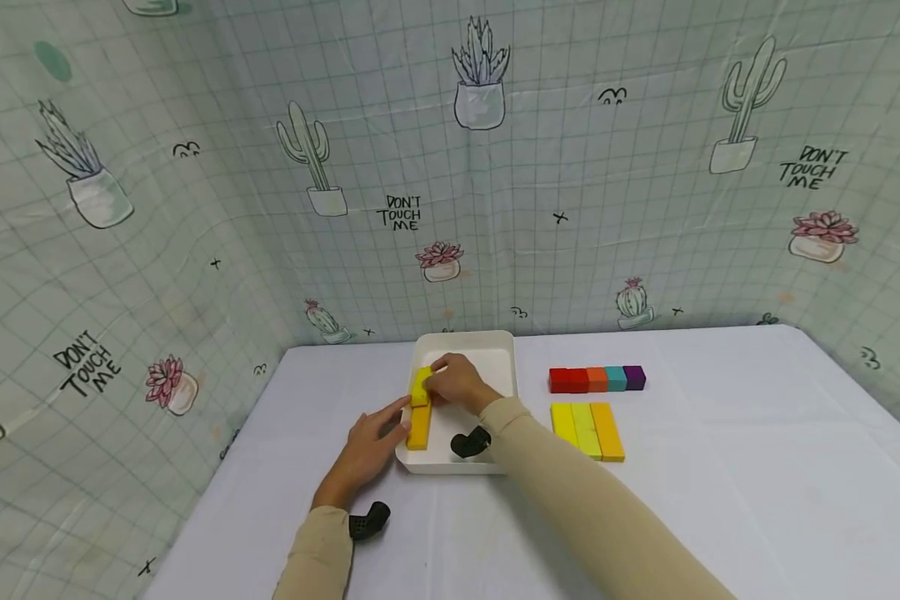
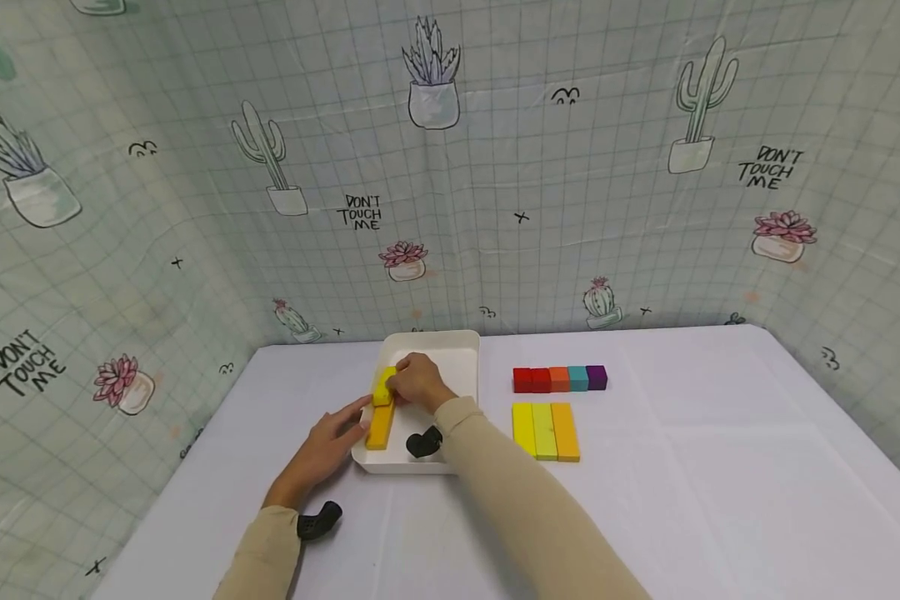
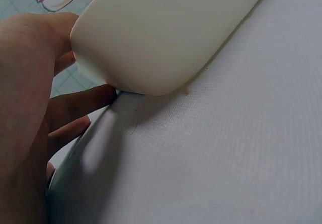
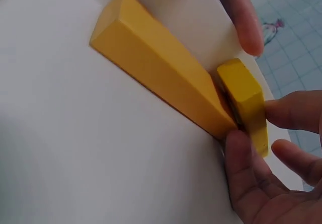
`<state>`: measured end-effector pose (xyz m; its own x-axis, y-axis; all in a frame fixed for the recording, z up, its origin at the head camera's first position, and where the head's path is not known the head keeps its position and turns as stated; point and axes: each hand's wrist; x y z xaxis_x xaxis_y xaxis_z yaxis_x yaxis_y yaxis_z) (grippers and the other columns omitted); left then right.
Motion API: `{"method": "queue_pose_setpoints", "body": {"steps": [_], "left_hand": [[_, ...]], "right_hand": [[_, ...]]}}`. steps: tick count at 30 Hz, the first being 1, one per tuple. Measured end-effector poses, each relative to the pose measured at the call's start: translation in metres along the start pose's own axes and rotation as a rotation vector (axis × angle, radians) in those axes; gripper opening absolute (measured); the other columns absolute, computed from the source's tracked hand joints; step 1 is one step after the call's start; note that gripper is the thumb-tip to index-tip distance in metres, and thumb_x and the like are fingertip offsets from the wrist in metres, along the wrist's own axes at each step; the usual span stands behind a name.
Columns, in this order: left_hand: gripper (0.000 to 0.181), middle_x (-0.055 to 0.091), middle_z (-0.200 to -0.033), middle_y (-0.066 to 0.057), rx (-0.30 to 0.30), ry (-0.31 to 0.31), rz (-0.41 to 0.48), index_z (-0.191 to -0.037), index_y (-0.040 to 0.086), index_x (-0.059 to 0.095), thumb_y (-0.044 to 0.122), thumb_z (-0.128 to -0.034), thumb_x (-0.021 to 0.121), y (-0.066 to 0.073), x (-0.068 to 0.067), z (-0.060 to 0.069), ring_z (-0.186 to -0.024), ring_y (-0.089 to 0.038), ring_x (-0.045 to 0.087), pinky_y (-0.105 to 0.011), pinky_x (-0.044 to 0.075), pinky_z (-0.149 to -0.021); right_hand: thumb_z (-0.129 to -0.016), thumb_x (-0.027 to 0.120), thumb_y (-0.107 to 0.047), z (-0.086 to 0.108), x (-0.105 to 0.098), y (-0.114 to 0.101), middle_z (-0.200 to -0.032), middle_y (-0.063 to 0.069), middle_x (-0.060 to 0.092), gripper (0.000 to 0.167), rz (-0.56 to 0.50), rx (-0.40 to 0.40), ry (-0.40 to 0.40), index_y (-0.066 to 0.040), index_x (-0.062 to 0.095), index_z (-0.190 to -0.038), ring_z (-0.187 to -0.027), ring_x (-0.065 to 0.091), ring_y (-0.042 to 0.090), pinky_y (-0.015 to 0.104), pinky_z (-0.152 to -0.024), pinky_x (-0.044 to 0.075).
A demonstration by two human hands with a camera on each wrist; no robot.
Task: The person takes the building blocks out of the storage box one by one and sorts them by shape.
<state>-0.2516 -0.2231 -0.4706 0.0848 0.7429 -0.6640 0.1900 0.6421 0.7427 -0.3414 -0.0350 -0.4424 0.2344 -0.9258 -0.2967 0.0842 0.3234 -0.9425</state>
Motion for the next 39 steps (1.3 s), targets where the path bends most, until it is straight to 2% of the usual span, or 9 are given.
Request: {"method": "queue_pose_setpoints", "body": {"steps": [9, 18, 26, 39], "left_hand": [[0.049, 0.055, -0.145, -0.01, -0.011, -0.009, -0.018, -0.15, 0.024, 0.05, 0.035, -0.1026, 0.055, -0.001, -0.001, 0.0, -0.144, -0.034, 0.035, -0.058, 0.001, -0.121], [0.049, 0.054, -0.146, -0.012, 0.007, -0.011, -0.019, -0.15, 0.022, 0.05, 0.032, -0.1025, 0.056, -0.004, -0.001, -0.001, -0.144, -0.035, 0.036, -0.058, 0.001, -0.121], [0.049, 0.054, -0.145, -0.012, -0.006, -0.012, -0.024, -0.15, 0.022, 0.05, 0.033, -0.1023, 0.055, -0.005, 0.001, 0.001, -0.143, -0.035, 0.037, -0.058, 0.001, -0.121], [0.051, 0.054, -0.146, -0.011, -0.013, -0.029, -0.021, -0.152, 0.025, 0.046, 0.035, -0.1031, 0.054, -0.002, -0.003, 0.002, -0.146, -0.033, 0.032, -0.057, -0.001, -0.121]], "right_hand": [[-0.088, 0.071, -0.009, 0.002, -0.005, 0.005, -0.1, 0.015, 0.068, 0.054, -0.096, 0.054, 0.035, 0.004, 0.053, -0.138, -0.069, 0.067, 0.018, 0.028, -0.069, 0.061], [-0.087, 0.069, -0.009, 0.007, -0.014, 0.003, -0.098, 0.015, 0.069, 0.063, -0.154, 0.041, -0.014, 0.003, 0.047, -0.145, -0.071, 0.065, 0.02, 0.028, -0.072, 0.06], [-0.088, 0.068, -0.007, 0.02, -0.023, -0.001, -0.108, 0.017, 0.067, 0.065, -0.227, 0.025, -0.046, 0.0, 0.045, -0.148, -0.079, 0.067, 0.023, 0.032, -0.077, 0.061], [-0.089, 0.066, -0.007, 0.037, -0.04, -0.007, -0.115, 0.018, 0.064, 0.059, -0.315, 0.02, -0.009, -0.006, 0.048, -0.145, -0.086, 0.068, 0.026, 0.033, -0.078, 0.061]]}}
Point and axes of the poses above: each hand's wrist, its own z-axis away from the middle knuckle, its own x-axis out of the palm, y = z × x
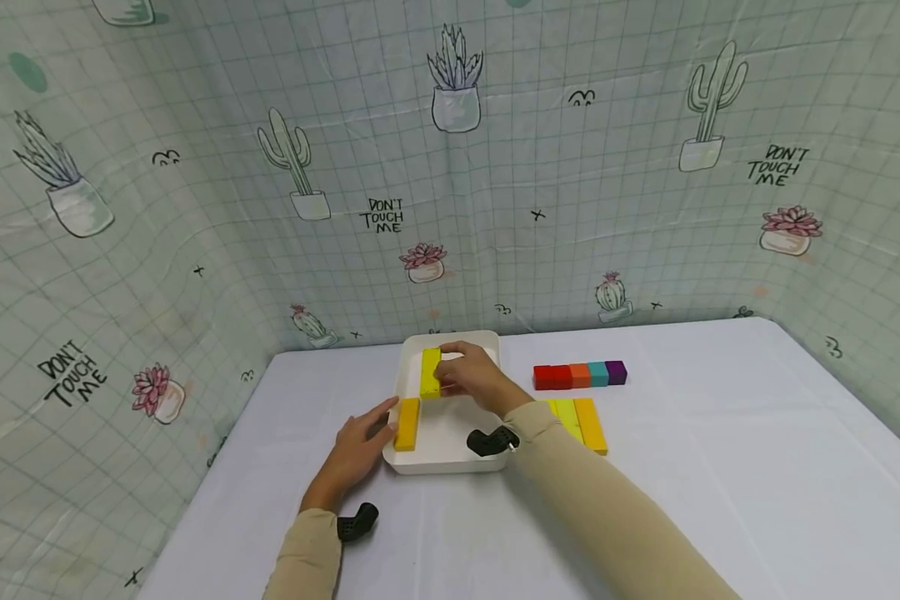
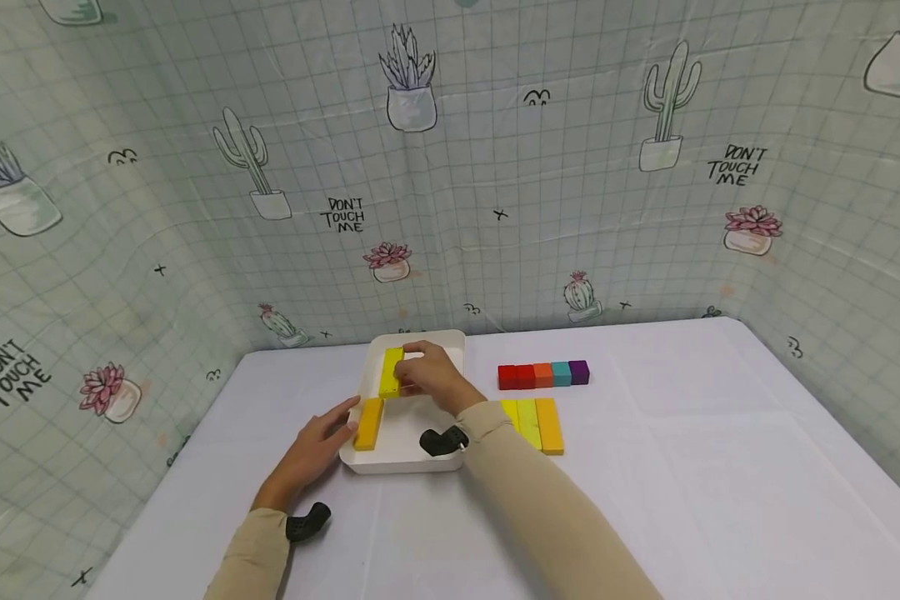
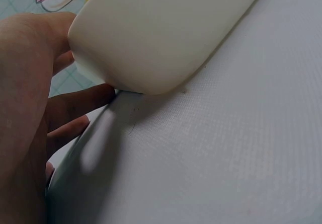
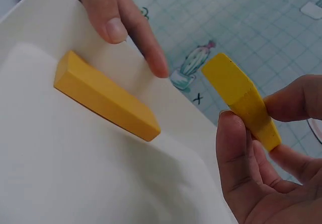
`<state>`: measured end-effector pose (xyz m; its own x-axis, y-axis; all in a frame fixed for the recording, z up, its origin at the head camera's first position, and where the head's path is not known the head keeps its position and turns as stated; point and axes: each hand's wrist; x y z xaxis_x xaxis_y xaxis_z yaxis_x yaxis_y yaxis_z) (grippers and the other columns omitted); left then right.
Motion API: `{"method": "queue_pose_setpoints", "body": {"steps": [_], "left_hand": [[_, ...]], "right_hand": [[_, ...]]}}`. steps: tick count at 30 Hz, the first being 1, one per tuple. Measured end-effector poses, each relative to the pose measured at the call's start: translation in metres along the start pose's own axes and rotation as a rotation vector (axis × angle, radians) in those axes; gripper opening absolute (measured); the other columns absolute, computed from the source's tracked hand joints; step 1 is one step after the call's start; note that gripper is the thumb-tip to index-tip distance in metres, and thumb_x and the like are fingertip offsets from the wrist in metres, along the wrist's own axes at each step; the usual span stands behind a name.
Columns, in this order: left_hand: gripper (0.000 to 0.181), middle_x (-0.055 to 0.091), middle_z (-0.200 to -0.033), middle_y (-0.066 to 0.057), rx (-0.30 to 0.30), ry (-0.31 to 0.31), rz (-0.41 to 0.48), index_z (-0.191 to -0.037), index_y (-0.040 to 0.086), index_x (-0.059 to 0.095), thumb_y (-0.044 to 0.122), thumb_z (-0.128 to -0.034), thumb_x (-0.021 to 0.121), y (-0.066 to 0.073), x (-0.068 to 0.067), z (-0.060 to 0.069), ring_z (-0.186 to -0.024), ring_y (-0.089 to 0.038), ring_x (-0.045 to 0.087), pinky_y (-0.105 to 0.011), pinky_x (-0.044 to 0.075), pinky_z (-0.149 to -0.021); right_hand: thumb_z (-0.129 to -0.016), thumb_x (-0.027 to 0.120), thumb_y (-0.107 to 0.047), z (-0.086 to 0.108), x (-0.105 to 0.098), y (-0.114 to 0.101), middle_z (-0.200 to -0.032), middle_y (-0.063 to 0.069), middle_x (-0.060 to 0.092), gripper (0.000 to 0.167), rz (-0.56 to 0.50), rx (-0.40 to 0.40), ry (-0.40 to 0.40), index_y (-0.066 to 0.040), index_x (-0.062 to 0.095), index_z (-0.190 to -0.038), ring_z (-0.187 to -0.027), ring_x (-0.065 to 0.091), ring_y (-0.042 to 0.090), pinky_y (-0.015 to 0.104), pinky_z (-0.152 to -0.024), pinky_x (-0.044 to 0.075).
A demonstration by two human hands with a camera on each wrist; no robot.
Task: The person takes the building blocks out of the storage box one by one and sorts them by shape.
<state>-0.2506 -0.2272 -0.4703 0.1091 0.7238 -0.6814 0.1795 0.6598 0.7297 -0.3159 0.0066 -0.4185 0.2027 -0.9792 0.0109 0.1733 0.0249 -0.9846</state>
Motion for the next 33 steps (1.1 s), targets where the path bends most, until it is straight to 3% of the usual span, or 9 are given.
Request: {"method": "queue_pose_setpoints", "body": {"steps": [22, 33], "left_hand": [[0.05, 0.054, -0.146, -0.013, 0.018, 0.019, 0.003, -0.15, 0.021, 0.049, 0.033, -0.102, 0.056, 0.0, 0.001, 0.0, -0.144, -0.033, 0.037, -0.055, 0.001, -0.122], [0.051, 0.053, -0.147, -0.013, 0.013, 0.009, 0.006, -0.151, 0.021, 0.049, 0.033, -0.1022, 0.056, -0.001, 0.001, 0.003, -0.144, -0.032, 0.037, -0.053, 0.001, -0.123]], "right_hand": [[-0.09, 0.065, -0.007, 0.041, -0.033, 0.002, -0.123, 0.019, 0.06, 0.057, -0.087, 0.005, 0.071, -0.013, 0.049, -0.145, -0.098, 0.065, 0.031, 0.033, -0.082, 0.06], [-0.091, 0.063, -0.01, 0.058, -0.057, 0.005, -0.116, 0.018, 0.062, 0.056, -0.041, -0.023, 0.086, -0.011, 0.046, -0.145, -0.099, 0.063, 0.031, 0.034, -0.083, 0.06]]}}
Point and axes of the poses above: each hand's wrist, its own z-axis away from the middle knuckle, its own x-axis out of the palm, y = z × x
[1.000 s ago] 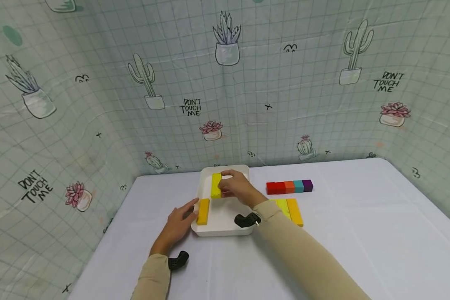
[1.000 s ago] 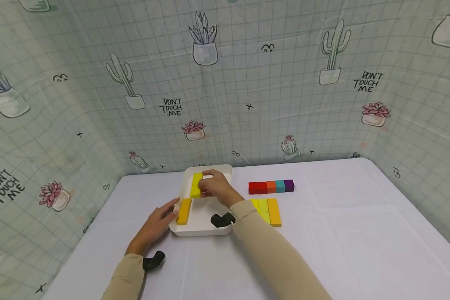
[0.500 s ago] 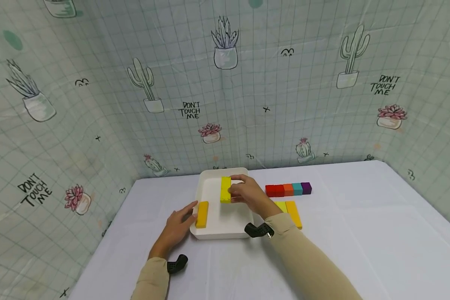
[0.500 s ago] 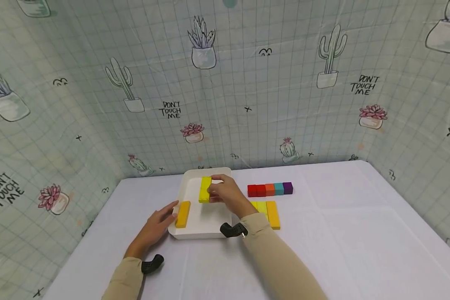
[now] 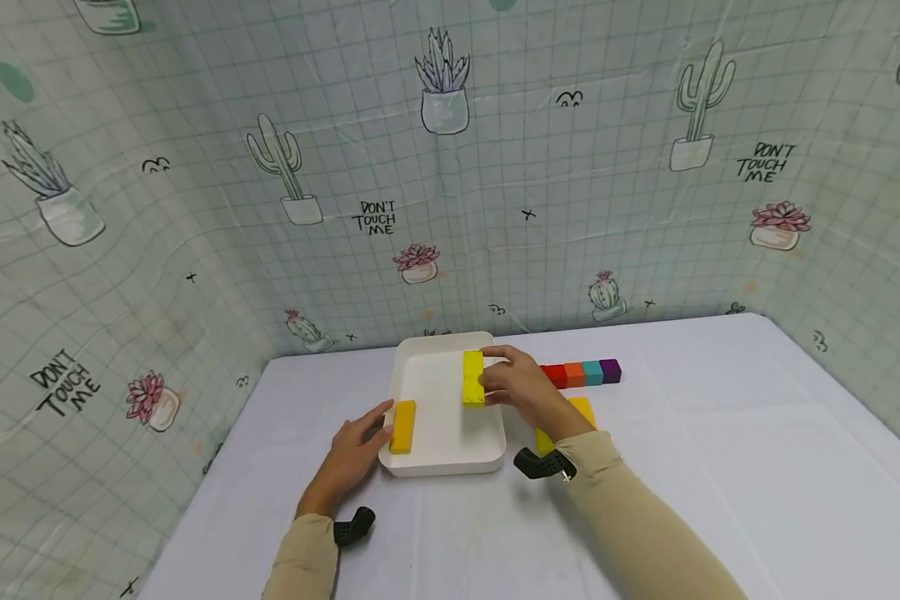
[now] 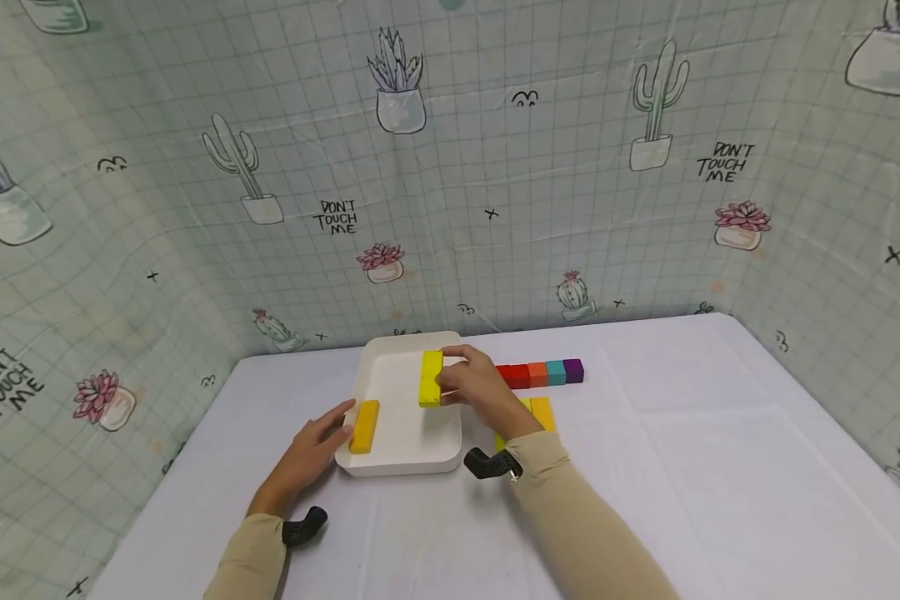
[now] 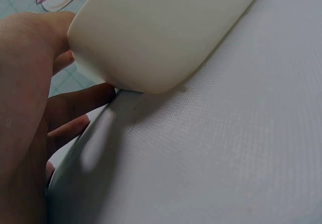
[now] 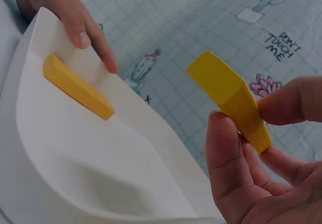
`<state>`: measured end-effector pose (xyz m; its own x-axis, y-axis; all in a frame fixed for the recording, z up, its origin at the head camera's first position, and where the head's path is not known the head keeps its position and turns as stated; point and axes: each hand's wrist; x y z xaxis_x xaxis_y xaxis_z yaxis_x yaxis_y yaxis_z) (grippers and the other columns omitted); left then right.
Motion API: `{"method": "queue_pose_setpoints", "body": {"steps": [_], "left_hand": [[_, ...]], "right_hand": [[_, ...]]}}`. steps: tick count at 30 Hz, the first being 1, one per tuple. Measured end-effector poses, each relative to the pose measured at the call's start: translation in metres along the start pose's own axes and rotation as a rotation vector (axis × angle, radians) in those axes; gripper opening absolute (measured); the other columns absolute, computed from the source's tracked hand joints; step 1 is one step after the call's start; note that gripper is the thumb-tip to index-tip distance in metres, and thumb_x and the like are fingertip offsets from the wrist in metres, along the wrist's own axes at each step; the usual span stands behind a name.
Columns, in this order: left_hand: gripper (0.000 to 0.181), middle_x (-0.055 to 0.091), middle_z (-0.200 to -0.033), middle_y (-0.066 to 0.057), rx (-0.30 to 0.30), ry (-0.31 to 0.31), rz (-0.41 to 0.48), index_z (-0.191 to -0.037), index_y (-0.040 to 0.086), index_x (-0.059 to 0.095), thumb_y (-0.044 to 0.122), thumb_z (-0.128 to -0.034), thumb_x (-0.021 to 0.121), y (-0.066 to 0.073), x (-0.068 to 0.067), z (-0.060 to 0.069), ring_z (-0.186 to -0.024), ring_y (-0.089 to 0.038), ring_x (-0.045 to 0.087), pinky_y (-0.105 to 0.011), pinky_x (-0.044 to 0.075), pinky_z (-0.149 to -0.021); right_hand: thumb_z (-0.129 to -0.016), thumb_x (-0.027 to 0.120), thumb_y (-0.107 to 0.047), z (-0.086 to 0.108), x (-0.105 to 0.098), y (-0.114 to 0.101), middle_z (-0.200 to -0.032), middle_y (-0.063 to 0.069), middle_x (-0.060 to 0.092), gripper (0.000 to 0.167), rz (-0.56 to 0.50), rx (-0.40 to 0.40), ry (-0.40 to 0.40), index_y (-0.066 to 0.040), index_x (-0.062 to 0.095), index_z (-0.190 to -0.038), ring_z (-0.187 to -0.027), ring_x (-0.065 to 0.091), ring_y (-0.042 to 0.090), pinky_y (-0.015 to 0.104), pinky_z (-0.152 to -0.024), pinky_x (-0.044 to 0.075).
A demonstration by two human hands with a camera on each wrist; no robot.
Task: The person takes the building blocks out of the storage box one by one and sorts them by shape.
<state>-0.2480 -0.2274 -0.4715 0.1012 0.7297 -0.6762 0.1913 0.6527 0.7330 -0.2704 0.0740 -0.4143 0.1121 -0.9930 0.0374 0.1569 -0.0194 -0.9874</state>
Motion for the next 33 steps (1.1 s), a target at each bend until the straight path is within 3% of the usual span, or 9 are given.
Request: {"method": "queue_pose_setpoints", "body": {"steps": [19, 33], "left_hand": [[0.051, 0.053, -0.146, -0.013, -0.007, -0.005, 0.006, -0.152, 0.022, 0.046, 0.033, -0.1029, 0.055, 0.0, -0.001, 0.0, -0.145, -0.032, 0.035, -0.053, -0.002, -0.122], [0.051, 0.053, -0.147, -0.013, -0.004, -0.013, 0.011, -0.153, 0.022, 0.046, 0.033, -0.1033, 0.055, 0.0, -0.001, 0.0, -0.145, -0.032, 0.035, -0.053, -0.002, -0.122]], "right_hand": [[-0.093, 0.059, -0.012, 0.018, -0.058, -0.007, -0.113, 0.02, 0.06, 0.058, 0.091, -0.034, 0.037, -0.008, 0.039, -0.147, -0.088, 0.063, 0.03, 0.031, -0.08, 0.06], [-0.095, 0.055, -0.011, 0.029, -0.104, 0.001, -0.12, 0.024, 0.056, 0.059, 0.15, -0.035, 0.093, -0.003, 0.033, -0.149, -0.094, 0.061, 0.031, 0.03, -0.081, 0.059]]}}
Point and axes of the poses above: each hand's wrist, its own z-axis away from the middle knuckle, its own x-axis out of the palm, y = z × x
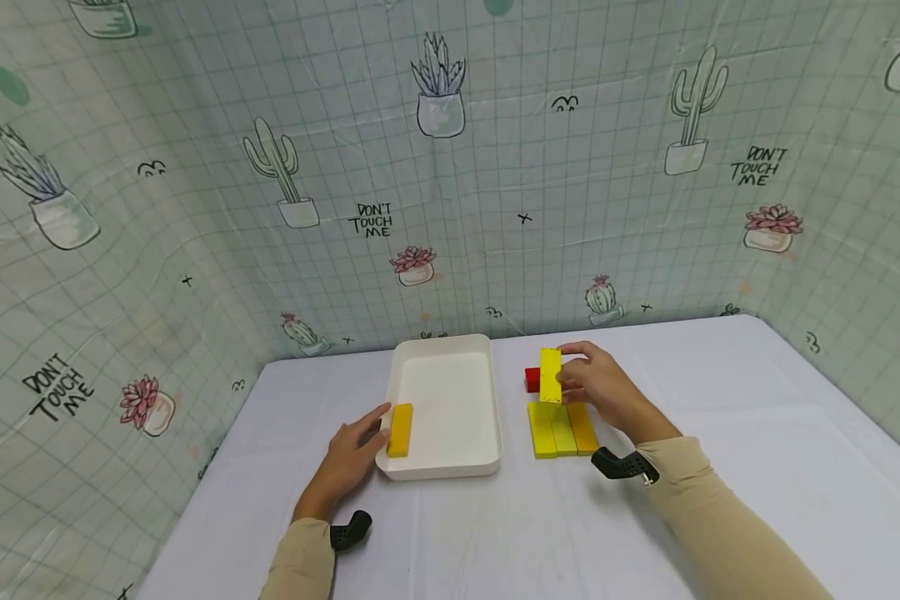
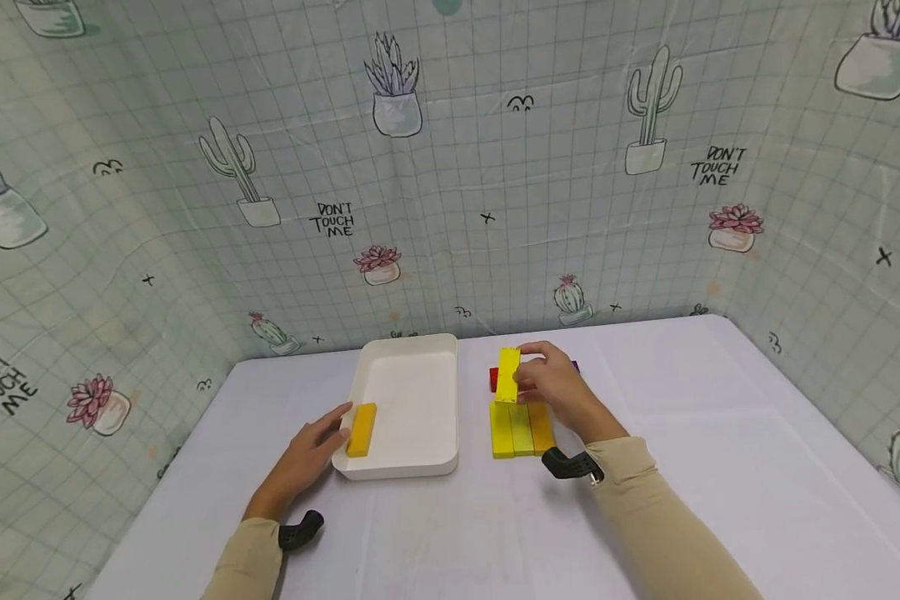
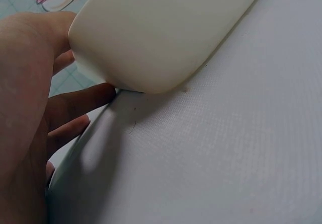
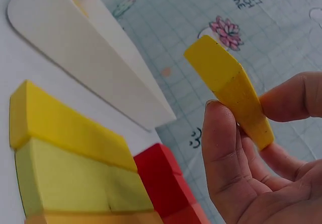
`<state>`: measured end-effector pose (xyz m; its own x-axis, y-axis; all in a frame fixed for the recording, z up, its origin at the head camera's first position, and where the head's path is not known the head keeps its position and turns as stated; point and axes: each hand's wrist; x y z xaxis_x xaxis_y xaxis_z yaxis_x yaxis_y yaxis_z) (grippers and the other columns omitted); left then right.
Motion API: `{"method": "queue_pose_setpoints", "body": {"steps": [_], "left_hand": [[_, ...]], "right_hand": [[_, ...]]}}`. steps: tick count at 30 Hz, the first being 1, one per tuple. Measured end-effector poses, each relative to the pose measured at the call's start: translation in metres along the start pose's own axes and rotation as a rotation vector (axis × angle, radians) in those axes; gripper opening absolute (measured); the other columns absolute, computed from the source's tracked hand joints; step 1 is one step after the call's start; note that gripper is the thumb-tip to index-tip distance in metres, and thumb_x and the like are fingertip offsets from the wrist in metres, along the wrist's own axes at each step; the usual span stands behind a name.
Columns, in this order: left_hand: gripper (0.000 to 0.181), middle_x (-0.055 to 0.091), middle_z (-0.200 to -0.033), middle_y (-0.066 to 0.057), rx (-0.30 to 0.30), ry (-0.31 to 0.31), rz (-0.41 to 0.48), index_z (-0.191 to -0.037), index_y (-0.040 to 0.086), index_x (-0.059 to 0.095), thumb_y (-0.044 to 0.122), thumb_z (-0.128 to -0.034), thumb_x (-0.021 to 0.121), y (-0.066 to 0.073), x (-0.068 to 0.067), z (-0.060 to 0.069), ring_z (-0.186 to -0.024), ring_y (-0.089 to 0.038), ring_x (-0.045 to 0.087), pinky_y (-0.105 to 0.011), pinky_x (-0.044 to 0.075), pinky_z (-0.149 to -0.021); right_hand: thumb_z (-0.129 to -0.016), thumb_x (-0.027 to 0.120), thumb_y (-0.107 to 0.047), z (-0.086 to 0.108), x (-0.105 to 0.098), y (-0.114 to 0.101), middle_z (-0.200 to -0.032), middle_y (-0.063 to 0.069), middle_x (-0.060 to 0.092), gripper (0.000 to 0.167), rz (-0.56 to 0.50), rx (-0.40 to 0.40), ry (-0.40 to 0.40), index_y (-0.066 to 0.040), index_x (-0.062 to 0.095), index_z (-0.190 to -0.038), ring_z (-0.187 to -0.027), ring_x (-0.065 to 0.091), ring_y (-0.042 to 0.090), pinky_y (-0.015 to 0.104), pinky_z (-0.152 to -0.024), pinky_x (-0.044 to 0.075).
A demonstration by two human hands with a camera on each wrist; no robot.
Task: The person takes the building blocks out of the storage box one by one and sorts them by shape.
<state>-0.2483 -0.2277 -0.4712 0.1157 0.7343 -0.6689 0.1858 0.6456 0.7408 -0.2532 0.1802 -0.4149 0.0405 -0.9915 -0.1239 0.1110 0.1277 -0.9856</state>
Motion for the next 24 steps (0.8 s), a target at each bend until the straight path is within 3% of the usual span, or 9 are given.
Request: {"method": "queue_pose_setpoints", "body": {"steps": [7, 13, 19, 24], "left_hand": [[0.051, 0.053, -0.147, -0.013, -0.003, -0.002, 0.0, -0.153, 0.023, 0.046, 0.033, -0.1035, 0.055, 0.0, 0.0, 0.0, -0.145, -0.032, 0.034, -0.054, -0.002, -0.122], [0.051, 0.054, -0.145, -0.013, 0.004, 0.004, 0.003, -0.152, 0.022, 0.046, 0.033, -0.1033, 0.055, -0.001, 0.001, -0.001, -0.145, -0.032, 0.036, -0.053, -0.002, -0.122], [0.051, 0.053, -0.147, -0.013, -0.011, 0.001, 0.002, -0.152, 0.022, 0.047, 0.033, -0.103, 0.055, -0.001, 0.002, -0.001, -0.145, -0.033, 0.035, -0.055, -0.001, -0.122], [0.051, 0.053, -0.147, -0.013, -0.007, 0.004, -0.004, -0.152, 0.023, 0.047, 0.033, -0.1029, 0.056, 0.0, 0.0, -0.002, -0.145, -0.033, 0.035, -0.055, -0.001, -0.122]], "right_hand": [[-0.095, 0.054, -0.01, 0.006, -0.018, 0.003, -0.137, 0.027, 0.047, 0.062, 0.018, 0.006, 0.003, -0.001, 0.029, -0.151, -0.099, 0.06, 0.033, 0.03, -0.083, 0.059], [-0.096, 0.053, -0.011, 0.009, -0.031, 0.006, -0.14, 0.029, 0.046, 0.062, 0.04, -0.003, 0.003, -0.001, 0.028, -0.152, -0.102, 0.059, 0.033, 0.032, -0.084, 0.059], [-0.095, 0.053, -0.012, 0.011, -0.041, 0.012, -0.144, 0.028, 0.042, 0.062, 0.078, 0.048, 0.013, 0.0, 0.029, -0.151, -0.106, 0.057, 0.035, 0.032, -0.084, 0.059], [-0.095, 0.054, -0.012, 0.012, -0.048, 0.012, -0.143, 0.028, 0.041, 0.061, 0.088, 0.051, 0.023, 0.001, 0.03, -0.15, -0.102, 0.058, 0.033, 0.031, -0.082, 0.059]]}}
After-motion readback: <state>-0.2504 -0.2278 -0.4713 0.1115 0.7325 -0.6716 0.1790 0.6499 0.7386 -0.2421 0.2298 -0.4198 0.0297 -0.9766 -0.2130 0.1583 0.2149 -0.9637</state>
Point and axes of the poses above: each hand's wrist, its own z-axis away from the middle knuckle, its own x-axis out of the palm, y = z × x
